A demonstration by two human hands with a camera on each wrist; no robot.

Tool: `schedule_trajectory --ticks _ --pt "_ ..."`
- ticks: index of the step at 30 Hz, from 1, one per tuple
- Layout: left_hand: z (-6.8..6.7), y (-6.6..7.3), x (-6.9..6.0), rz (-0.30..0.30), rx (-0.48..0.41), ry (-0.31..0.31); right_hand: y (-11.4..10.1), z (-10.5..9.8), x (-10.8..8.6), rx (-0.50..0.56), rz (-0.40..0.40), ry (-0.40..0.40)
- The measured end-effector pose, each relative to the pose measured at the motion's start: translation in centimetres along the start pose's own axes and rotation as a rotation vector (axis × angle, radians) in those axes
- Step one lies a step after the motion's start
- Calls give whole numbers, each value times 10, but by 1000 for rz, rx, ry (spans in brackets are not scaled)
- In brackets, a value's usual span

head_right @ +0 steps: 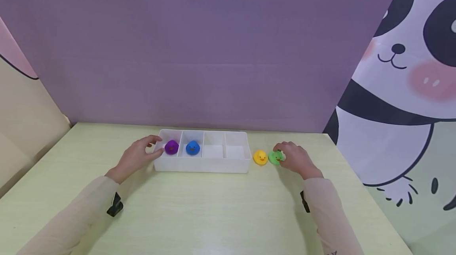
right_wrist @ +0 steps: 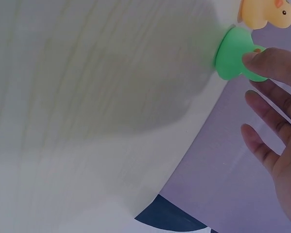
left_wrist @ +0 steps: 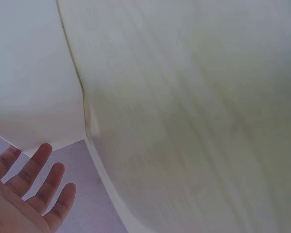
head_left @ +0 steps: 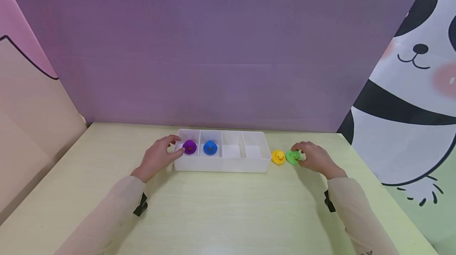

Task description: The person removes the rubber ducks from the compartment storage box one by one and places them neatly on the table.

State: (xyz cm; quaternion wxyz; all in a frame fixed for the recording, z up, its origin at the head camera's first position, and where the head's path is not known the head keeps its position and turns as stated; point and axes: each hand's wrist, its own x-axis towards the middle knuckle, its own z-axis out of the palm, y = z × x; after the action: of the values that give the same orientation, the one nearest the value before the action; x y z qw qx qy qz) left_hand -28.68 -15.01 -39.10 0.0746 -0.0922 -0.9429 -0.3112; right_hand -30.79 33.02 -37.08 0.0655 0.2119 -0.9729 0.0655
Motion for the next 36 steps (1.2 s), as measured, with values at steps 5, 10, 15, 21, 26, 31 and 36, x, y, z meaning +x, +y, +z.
schedule_trajectory --ticks 5,10,15,21,26,31,36 --pt "0 -1 0 2 1 4 0 -5 -1 0 -7 -8" --pt "0 -1 0 -2 6 1 -1 -12 0 -9 -24 5" --pt "0 0 0 -10 -2 -6 -5 -21 3 -25 -43 30" --pt "0 0 0 -7 1 -2 -12 -26 11 -37 -39 33" --pt "0 1 0 -5 4 -2 -20 -24 19 -25 -64 40" --pt "0 0 0 3 3 -2 -30 -22 27 -22 -117 79" --pt "-1 0 1 7 2 4 -43 -23 33 -15 -166 107"
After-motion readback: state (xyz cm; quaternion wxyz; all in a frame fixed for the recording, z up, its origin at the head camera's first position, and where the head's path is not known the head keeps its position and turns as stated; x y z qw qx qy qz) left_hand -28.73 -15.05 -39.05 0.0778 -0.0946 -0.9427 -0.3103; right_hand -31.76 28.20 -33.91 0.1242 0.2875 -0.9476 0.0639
